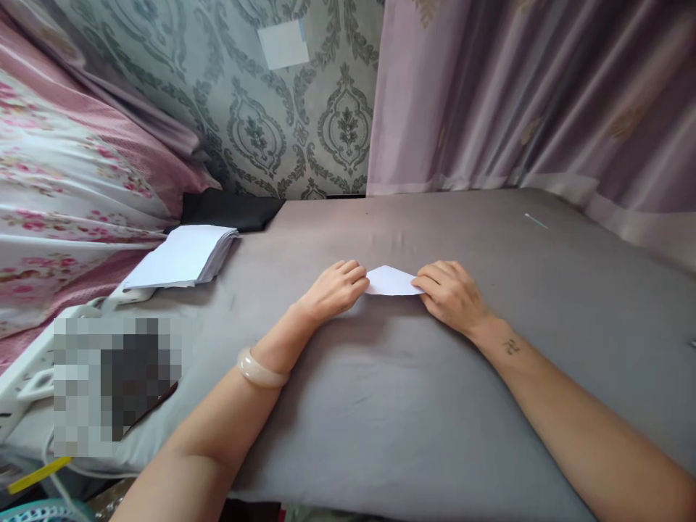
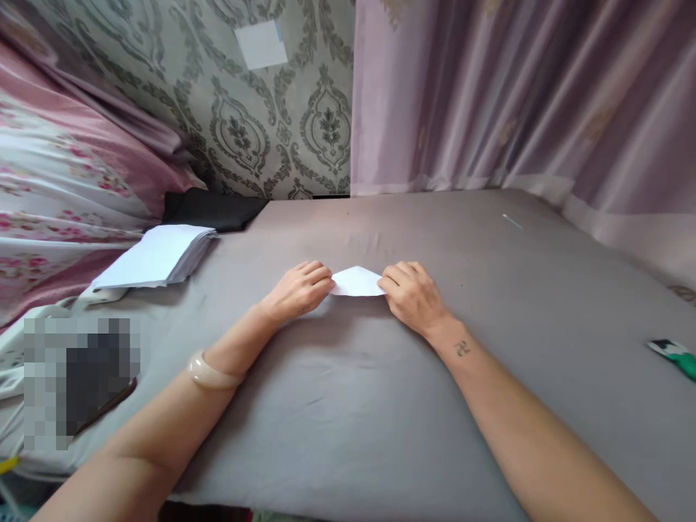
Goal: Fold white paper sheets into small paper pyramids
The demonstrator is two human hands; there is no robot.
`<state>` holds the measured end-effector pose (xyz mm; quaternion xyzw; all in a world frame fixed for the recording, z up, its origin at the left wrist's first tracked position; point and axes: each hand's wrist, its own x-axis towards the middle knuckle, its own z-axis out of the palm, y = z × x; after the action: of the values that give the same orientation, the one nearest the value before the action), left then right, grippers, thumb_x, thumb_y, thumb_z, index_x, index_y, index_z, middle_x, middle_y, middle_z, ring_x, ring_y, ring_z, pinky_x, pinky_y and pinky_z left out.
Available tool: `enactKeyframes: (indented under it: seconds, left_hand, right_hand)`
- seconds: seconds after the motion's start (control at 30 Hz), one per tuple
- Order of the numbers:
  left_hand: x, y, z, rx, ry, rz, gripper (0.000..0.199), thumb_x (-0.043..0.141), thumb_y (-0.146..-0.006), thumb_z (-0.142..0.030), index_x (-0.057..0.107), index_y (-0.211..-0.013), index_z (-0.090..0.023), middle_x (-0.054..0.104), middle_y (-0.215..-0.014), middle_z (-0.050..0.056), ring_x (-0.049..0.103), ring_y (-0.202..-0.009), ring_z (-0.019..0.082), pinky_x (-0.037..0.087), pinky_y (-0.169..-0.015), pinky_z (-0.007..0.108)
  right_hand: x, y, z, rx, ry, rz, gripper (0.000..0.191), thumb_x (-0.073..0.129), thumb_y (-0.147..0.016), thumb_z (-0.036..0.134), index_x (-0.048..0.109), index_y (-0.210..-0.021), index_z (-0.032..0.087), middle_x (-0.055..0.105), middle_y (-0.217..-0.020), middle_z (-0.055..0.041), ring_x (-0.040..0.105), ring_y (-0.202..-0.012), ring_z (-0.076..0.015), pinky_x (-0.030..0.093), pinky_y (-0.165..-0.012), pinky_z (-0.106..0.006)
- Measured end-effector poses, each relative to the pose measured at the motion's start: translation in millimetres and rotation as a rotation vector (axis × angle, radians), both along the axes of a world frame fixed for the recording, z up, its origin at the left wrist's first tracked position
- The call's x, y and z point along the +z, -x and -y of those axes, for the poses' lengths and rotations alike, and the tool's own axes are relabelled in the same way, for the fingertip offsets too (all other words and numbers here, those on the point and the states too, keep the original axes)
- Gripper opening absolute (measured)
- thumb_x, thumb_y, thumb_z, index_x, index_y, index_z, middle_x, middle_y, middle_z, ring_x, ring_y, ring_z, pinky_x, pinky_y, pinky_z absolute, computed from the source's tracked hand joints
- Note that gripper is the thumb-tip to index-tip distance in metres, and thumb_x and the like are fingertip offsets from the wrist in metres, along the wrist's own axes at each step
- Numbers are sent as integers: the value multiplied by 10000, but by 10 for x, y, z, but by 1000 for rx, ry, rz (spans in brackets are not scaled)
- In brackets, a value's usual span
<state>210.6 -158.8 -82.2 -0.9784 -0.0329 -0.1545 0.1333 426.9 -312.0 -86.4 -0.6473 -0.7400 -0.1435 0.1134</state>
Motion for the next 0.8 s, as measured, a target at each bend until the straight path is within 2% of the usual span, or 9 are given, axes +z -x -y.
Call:
enactKeyframes:
  seconds: [0.17,0.33,0.5,0.63,0.8]
  left_hand:
    - [-45,14,10,-4,123,-105,303,348,-948,-157,629,-838,-134,629,-892,110,534,-826,208,423,-746,326]
    - [-77,68,4,39,448,-57,296,381,-949,-209,671,-956,-149,642,-987,108,577,-922,200,455,-798,303]
    - [-116,34,1,267,748,73,229,508,-898,-288,689,-834,-162,638,-905,79,587,-815,178,459,-763,296]
    - [-114,-6,-15,459,898,133,218,614,-819,-331,659,-728,-138,604,-849,66,557,-747,163,442,-730,293]
    - [-105,-6,-42,517,1008,117,264,618,-797,-364,610,-658,-139,549,-737,29,510,-698,148,378,-653,272]
  right_hand:
    - [-55,62,-15,-24,116,-10,322,378,-910,113,694,-925,172,659,-955,-104,530,-867,-219,359,-785,-353]
    - [-23,62,43,-73,196,-249,275,429,-921,202,698,-976,214,656,-997,-65,574,-899,-198,405,-780,-326]
    - [2,33,23,-251,201,-533,268,498,-901,364,707,-808,224,646,-1014,-41,596,-816,-163,441,-732,-306]
    - [-59,-10,-46,-352,166,-668,269,540,-846,374,680,-694,203,654,-975,-63,608,-783,-167,466,-756,-320]
    - [-107,-60,-97,-404,171,-742,326,546,-812,386,606,-552,199,653,-997,-84,623,-845,-198,462,-828,-345]
